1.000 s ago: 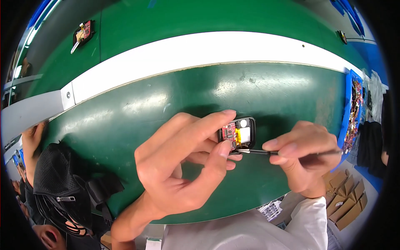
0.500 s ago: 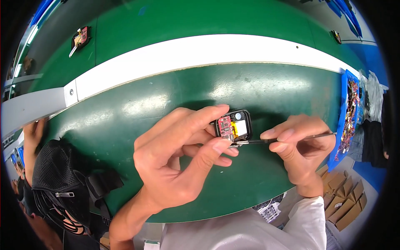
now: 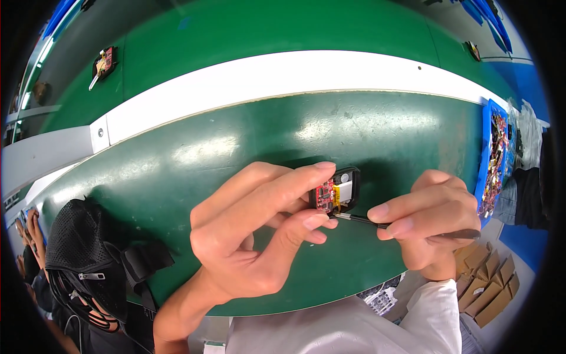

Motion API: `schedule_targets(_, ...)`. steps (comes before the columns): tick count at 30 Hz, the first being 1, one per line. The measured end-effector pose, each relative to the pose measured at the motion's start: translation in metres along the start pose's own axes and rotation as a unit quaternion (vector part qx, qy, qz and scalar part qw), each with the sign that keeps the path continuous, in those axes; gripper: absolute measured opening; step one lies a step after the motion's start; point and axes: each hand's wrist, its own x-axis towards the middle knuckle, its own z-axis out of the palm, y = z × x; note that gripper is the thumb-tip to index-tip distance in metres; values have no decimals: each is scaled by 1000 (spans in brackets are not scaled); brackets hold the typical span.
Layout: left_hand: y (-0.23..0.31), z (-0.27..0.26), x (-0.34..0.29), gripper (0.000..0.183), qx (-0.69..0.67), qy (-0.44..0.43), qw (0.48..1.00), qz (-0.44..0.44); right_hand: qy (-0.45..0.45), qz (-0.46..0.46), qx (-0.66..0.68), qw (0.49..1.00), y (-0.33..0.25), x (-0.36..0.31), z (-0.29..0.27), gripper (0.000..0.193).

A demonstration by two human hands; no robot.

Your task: The recorder is assembling small electronic components (possibly watch or tracker internals) using tweezers on a production line.

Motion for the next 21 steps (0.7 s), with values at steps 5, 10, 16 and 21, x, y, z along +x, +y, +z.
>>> schedule_targets(5, 3, 3, -3, 30, 16, 7, 1000, -4, -25, -66, -57, 996, 2, 1, -6, 25)
schedule_targets(10, 6, 9, -3, 36, 44, 55, 997, 7, -51, -124, -86, 987, 3, 0, -10, 22)
schedule_targets(16, 7, 10, -4, 36, 90, 52, 994, 29, -66, -210, -106, 970, 5, 2, -11, 21)
schedule_targets(21, 5, 8, -4, 31, 102, 23, 993, 51, -67, -213, -127, 966, 1, -2, -10, 21)
